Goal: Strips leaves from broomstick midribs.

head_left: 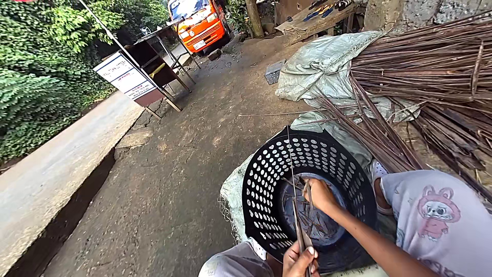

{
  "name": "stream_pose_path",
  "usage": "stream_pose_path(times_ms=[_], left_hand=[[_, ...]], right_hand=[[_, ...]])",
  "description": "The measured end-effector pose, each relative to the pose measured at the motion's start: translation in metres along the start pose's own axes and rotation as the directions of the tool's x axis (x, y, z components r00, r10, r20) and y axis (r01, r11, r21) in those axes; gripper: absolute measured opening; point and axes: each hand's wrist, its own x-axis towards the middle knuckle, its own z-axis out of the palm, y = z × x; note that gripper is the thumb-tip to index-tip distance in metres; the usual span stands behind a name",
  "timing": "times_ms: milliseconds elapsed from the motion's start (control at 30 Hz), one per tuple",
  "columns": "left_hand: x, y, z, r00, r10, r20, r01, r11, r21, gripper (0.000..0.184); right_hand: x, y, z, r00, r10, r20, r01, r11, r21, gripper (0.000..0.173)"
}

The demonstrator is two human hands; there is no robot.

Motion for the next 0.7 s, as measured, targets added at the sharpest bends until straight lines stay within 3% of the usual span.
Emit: stream_pose_path(times_ms=[67,167,267,400,600,700], left_hand=[[-0.001,0.002,-0.001,0.999,0.018,-0.049,-0.015,0.999,0.047,0.035],[0.001,0.007,0.006,0.987,0.071,-0.143,-0.045,0.982,0.181,0.029],[0.001,0.006,0.013,0.974,0.143,-0.175,-0.070,0.928,0.366,0.017],[0.005,0.005,0.010,0.960,0.230,-0.158,-0.087,0.785,0.613,0.011],[0.011,0.007,0.006,0.943,0.263,-0.204,-0.050,0.719,0.693,0.014],[0.004,0.004,0.005,0.955,0.242,-0.173,-0.050,0.705,0.707,0.011]], right_hand=[[-0.011,-0.008,-0.012,0.979,-0.095,0.178,0.115,0.988,-0.107,0.028],[-0.035,-0.016,-0.018,0.877,-0.234,0.420,0.349,0.911,-0.221,0.026],[-0.041,-0.015,-0.013,0.814,-0.194,0.547,0.422,0.844,-0.330,0.026],[-0.037,-0.014,0.000,0.867,-0.127,0.482,0.338,0.861,-0.381,0.026],[-0.029,-0.017,0.018,0.934,-0.084,0.348,0.201,0.927,-0.316,0.029],[-0.007,-0.004,0.016,0.991,-0.047,0.123,0.066,0.986,-0.152,0.028]])
